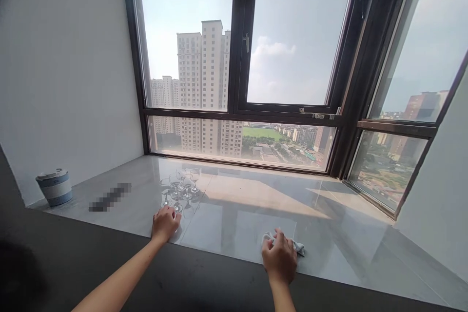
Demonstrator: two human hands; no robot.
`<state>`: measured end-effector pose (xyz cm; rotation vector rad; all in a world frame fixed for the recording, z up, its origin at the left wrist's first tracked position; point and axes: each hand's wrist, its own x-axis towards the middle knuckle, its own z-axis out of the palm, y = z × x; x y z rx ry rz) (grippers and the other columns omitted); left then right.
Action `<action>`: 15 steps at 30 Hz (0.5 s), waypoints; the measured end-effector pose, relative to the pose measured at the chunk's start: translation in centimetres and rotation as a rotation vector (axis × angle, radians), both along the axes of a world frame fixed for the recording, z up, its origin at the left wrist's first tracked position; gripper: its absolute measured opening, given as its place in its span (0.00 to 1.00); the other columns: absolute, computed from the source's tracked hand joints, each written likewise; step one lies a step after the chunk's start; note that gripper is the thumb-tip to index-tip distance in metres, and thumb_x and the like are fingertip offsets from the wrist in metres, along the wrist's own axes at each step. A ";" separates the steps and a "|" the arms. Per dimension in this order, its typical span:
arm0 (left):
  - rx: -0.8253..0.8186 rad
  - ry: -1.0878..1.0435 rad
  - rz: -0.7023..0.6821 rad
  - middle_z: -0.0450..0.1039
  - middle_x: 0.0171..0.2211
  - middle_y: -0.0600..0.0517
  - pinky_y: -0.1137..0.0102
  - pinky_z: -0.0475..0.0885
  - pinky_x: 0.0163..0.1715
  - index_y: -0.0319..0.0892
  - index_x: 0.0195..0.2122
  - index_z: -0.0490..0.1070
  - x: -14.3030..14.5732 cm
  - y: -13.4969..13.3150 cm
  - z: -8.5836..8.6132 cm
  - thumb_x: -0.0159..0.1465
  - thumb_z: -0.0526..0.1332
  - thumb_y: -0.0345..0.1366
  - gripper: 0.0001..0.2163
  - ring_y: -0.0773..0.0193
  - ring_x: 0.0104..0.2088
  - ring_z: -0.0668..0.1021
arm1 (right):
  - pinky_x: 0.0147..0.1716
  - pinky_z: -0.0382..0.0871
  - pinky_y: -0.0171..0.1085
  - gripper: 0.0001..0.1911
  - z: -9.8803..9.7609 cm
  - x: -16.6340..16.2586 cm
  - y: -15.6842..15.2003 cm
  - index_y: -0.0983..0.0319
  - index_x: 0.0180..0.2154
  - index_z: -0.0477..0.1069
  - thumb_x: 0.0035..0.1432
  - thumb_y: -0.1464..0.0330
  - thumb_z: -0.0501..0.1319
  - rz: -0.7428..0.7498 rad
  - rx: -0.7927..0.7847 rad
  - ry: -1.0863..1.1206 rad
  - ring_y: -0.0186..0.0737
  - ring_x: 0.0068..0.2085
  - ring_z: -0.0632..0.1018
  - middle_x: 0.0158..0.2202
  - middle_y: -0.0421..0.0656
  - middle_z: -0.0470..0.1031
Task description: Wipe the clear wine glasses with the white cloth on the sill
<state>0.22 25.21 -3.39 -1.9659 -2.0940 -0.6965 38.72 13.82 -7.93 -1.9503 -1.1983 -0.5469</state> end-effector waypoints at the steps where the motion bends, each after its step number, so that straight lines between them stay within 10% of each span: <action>1: 0.007 0.005 0.000 0.73 0.37 0.46 0.63 0.62 0.44 0.42 0.29 0.70 -0.1 0.1 -0.1 0.64 0.52 0.39 0.12 0.55 0.42 0.73 | 0.42 0.61 0.42 0.17 -0.1 0.0 0.0 0.64 0.47 0.69 0.56 0.68 0.53 -0.004 -0.001 0.002 0.49 0.43 0.74 0.38 0.48 0.77; 15: 0.084 -0.030 -0.067 0.74 0.38 0.46 0.63 0.62 0.43 0.42 0.30 0.74 -0.4 0.5 -0.9 0.63 0.53 0.40 0.12 0.54 0.42 0.74 | 0.42 0.60 0.41 0.17 -0.8 0.3 0.5 0.63 0.46 0.69 0.55 0.70 0.52 -0.010 0.014 -0.034 0.48 0.43 0.73 0.37 0.47 0.76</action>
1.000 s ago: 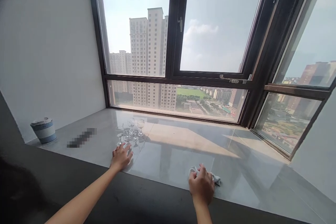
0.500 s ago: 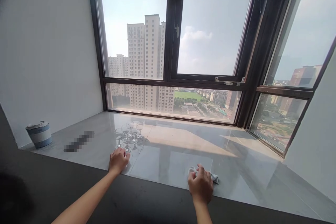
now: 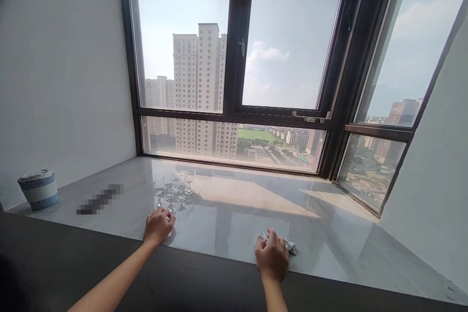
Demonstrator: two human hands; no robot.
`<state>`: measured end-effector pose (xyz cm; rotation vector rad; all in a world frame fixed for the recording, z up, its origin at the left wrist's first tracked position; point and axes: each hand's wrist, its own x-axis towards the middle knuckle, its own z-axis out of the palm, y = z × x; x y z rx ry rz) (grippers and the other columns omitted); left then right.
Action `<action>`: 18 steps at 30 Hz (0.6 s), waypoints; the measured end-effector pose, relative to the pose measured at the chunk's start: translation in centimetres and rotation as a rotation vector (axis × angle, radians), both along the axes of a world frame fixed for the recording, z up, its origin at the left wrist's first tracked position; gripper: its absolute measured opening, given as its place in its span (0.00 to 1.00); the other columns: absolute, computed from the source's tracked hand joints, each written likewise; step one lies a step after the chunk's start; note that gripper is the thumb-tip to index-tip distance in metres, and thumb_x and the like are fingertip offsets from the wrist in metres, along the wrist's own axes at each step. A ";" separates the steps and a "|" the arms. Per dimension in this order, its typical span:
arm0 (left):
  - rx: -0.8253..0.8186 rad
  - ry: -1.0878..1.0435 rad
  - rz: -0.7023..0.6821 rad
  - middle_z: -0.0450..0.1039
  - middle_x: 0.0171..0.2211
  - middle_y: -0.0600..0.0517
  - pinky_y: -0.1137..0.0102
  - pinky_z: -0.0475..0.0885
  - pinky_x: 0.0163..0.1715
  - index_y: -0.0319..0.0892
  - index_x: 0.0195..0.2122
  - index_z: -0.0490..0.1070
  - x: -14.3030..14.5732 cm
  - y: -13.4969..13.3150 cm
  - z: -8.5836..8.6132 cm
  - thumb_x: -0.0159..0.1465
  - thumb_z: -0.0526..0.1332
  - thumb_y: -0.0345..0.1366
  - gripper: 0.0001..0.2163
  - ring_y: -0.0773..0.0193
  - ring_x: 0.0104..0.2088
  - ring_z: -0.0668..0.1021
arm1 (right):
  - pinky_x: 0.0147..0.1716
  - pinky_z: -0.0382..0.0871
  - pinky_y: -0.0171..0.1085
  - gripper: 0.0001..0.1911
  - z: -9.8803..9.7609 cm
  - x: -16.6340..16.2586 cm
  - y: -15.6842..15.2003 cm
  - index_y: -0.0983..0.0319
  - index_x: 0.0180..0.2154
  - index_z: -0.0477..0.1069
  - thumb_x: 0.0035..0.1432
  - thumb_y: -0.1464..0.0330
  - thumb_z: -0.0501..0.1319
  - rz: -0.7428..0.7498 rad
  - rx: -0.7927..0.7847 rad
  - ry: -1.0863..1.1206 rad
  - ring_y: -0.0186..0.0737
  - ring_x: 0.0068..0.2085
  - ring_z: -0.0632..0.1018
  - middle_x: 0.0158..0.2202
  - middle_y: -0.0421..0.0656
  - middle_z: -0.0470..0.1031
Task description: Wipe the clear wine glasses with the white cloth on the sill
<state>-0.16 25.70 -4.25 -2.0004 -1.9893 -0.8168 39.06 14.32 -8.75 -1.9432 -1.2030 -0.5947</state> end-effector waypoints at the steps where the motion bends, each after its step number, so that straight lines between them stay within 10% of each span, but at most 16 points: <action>1: 0.001 -0.001 -0.001 0.74 0.37 0.46 0.63 0.62 0.43 0.42 0.30 0.74 0.0 0.0 0.0 0.63 0.53 0.40 0.12 0.55 0.42 0.74 | 0.42 0.60 0.41 0.17 0.0 0.0 0.0 0.63 0.46 0.69 0.55 0.70 0.52 0.000 0.001 0.003 0.48 0.43 0.73 0.37 0.47 0.76; 18: -0.025 0.001 -0.029 0.73 0.35 0.47 0.63 0.62 0.40 0.43 0.25 0.71 -0.2 0.2 0.0 0.63 0.52 0.41 0.14 0.55 0.40 0.74 | 0.41 0.60 0.41 0.16 -0.1 -0.1 -0.1 0.63 0.45 0.70 0.56 0.70 0.52 0.001 -0.008 0.004 0.48 0.42 0.74 0.37 0.47 0.76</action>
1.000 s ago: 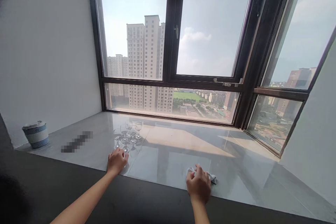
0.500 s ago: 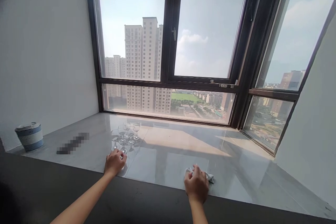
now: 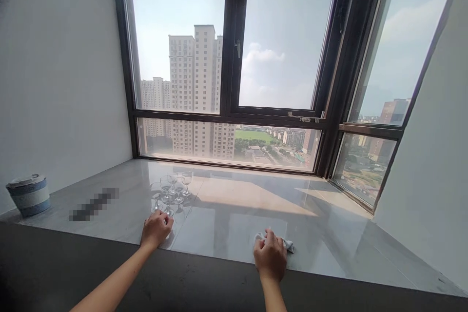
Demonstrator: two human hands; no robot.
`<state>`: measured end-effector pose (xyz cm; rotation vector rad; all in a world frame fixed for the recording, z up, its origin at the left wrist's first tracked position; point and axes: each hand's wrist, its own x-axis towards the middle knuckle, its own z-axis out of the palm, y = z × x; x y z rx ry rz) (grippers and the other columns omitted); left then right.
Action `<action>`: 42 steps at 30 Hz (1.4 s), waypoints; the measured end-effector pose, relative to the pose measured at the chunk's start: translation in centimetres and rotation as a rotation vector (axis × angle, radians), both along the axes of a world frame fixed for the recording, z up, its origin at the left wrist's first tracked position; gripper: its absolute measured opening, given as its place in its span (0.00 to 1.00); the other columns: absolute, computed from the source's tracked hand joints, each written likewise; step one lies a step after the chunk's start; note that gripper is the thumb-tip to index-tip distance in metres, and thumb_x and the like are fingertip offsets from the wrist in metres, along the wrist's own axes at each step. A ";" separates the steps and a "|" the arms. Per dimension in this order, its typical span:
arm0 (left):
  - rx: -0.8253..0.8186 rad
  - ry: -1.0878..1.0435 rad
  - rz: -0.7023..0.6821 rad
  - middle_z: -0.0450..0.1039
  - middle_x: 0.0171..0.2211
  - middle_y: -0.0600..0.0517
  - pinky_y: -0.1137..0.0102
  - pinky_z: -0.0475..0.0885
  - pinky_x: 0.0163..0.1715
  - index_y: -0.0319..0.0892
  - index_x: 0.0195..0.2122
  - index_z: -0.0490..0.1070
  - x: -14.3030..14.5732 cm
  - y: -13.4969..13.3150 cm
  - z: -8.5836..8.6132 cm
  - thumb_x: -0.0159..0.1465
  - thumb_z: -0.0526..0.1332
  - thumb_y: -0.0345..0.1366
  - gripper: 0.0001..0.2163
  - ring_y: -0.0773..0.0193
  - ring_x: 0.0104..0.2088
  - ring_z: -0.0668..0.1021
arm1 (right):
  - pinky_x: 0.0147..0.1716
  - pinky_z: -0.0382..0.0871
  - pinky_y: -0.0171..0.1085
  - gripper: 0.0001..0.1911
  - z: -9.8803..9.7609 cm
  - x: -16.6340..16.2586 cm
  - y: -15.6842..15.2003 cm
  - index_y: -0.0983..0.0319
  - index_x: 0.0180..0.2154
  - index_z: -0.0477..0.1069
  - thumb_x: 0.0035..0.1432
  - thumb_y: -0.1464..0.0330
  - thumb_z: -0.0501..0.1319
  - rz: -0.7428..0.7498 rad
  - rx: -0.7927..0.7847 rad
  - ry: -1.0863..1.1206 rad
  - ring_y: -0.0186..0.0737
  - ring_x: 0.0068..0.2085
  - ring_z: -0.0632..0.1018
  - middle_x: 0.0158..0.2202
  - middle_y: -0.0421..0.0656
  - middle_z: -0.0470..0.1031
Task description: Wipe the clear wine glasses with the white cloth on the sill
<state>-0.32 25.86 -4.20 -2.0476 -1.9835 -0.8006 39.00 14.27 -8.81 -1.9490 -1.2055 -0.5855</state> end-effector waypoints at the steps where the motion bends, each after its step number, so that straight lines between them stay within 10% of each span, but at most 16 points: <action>1: 0.000 -0.002 -0.004 0.73 0.35 0.47 0.63 0.63 0.40 0.43 0.25 0.71 0.0 0.1 -0.1 0.63 0.52 0.41 0.14 0.55 0.40 0.74 | 0.41 0.60 0.41 0.16 0.0 0.0 0.0 0.64 0.45 0.70 0.56 0.70 0.52 0.001 -0.009 0.001 0.48 0.42 0.74 0.37 0.48 0.76; 30: -0.057 -0.028 0.198 0.72 0.43 0.42 0.61 0.63 0.45 0.40 0.39 0.71 0.5 -0.6 0.9 0.63 0.53 0.39 0.11 0.50 0.46 0.72 | 0.42 0.61 0.42 0.17 0.4 -0.2 -0.1 0.63 0.46 0.70 0.56 0.70 0.52 -0.008 -0.043 0.031 0.48 0.43 0.73 0.38 0.48 0.77; 42: -0.219 0.041 -0.169 0.63 0.62 0.41 0.52 0.54 0.62 0.43 0.59 0.69 -0.1 1.0 -0.3 0.60 0.57 0.40 0.24 0.48 0.62 0.65 | 0.42 0.60 0.41 0.17 0.2 -0.2 0.2 0.63 0.46 0.70 0.55 0.70 0.52 -0.015 -0.034 0.025 0.48 0.43 0.73 0.38 0.48 0.77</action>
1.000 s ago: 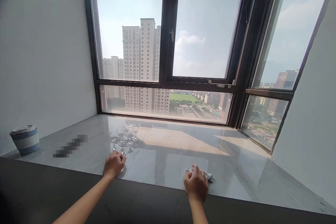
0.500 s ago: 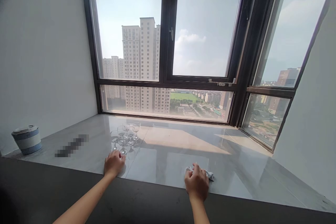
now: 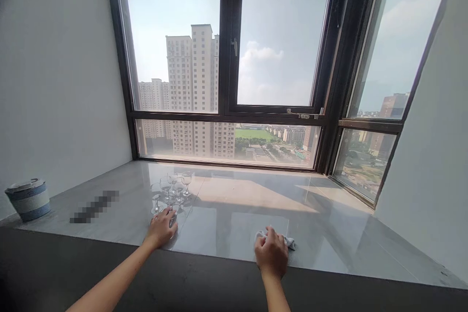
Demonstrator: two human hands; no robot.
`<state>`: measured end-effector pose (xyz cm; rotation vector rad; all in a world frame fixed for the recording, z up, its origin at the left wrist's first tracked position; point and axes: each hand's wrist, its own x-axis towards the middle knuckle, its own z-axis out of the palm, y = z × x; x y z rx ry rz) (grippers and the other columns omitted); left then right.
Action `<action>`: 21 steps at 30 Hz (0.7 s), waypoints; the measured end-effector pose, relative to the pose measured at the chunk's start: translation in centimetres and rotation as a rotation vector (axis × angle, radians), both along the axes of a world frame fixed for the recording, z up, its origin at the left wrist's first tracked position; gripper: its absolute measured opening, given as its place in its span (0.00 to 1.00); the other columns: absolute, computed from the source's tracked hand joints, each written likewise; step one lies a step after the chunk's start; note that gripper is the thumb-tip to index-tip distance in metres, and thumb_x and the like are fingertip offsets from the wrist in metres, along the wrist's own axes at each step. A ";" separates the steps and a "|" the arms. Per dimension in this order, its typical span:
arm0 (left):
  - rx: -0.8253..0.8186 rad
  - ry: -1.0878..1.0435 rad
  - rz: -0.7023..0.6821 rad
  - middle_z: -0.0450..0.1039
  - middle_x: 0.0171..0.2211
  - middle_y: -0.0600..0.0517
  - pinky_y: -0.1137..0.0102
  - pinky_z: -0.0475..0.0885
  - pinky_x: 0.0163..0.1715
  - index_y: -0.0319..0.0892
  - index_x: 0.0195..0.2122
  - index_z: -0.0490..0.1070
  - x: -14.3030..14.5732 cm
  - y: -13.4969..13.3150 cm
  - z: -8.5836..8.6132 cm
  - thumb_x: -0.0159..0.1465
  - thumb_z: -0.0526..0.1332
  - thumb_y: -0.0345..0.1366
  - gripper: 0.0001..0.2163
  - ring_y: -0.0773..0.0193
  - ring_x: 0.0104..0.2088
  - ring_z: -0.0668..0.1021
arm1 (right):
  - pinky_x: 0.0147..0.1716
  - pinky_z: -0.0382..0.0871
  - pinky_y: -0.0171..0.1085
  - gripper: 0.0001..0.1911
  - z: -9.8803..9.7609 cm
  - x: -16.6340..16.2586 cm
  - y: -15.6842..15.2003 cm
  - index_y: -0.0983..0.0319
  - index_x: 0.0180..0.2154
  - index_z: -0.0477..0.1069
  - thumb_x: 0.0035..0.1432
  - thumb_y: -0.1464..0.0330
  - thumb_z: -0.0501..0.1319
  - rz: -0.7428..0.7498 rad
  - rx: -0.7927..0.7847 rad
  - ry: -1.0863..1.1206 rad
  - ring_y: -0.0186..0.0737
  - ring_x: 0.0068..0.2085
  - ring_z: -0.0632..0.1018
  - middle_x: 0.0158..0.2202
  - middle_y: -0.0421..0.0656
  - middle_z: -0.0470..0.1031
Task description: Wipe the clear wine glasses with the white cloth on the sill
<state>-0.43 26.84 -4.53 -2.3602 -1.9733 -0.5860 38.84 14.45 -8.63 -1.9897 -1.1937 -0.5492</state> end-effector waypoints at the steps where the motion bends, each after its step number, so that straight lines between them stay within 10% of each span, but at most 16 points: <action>1: 0.019 0.002 -0.031 0.65 0.60 0.42 0.54 0.56 0.61 0.43 0.57 0.70 -0.1 -0.1 0.1 0.61 0.56 0.40 0.23 0.49 0.60 0.67 | 0.42 0.60 0.41 0.17 0.1 0.0 0.0 0.63 0.46 0.70 0.55 0.70 0.52 0.000 -0.002 0.003 0.48 0.44 0.73 0.38 0.48 0.77; 9: 0.067 -0.039 -0.208 0.72 0.44 0.47 0.65 0.65 0.51 0.47 0.43 0.77 0.5 -1.4 0.3 0.62 0.56 0.33 0.12 0.56 0.49 0.73 | 0.44 0.61 0.42 0.16 0.8 -0.4 -0.3 0.62 0.45 0.70 0.56 0.72 0.52 0.008 -0.015 0.029 0.48 0.44 0.73 0.38 0.48 0.76; 21: 0.132 0.011 -0.452 0.70 0.47 0.44 0.58 0.66 0.50 0.46 0.45 0.72 8.2 -6.3 0.3 0.63 0.57 0.43 0.12 0.49 0.48 0.71 | 0.53 0.57 0.56 0.24 1.7 -1.2 -0.9 0.65 0.55 0.63 0.55 0.68 0.53 -0.064 0.101 0.021 0.60 0.54 0.66 0.52 0.58 0.67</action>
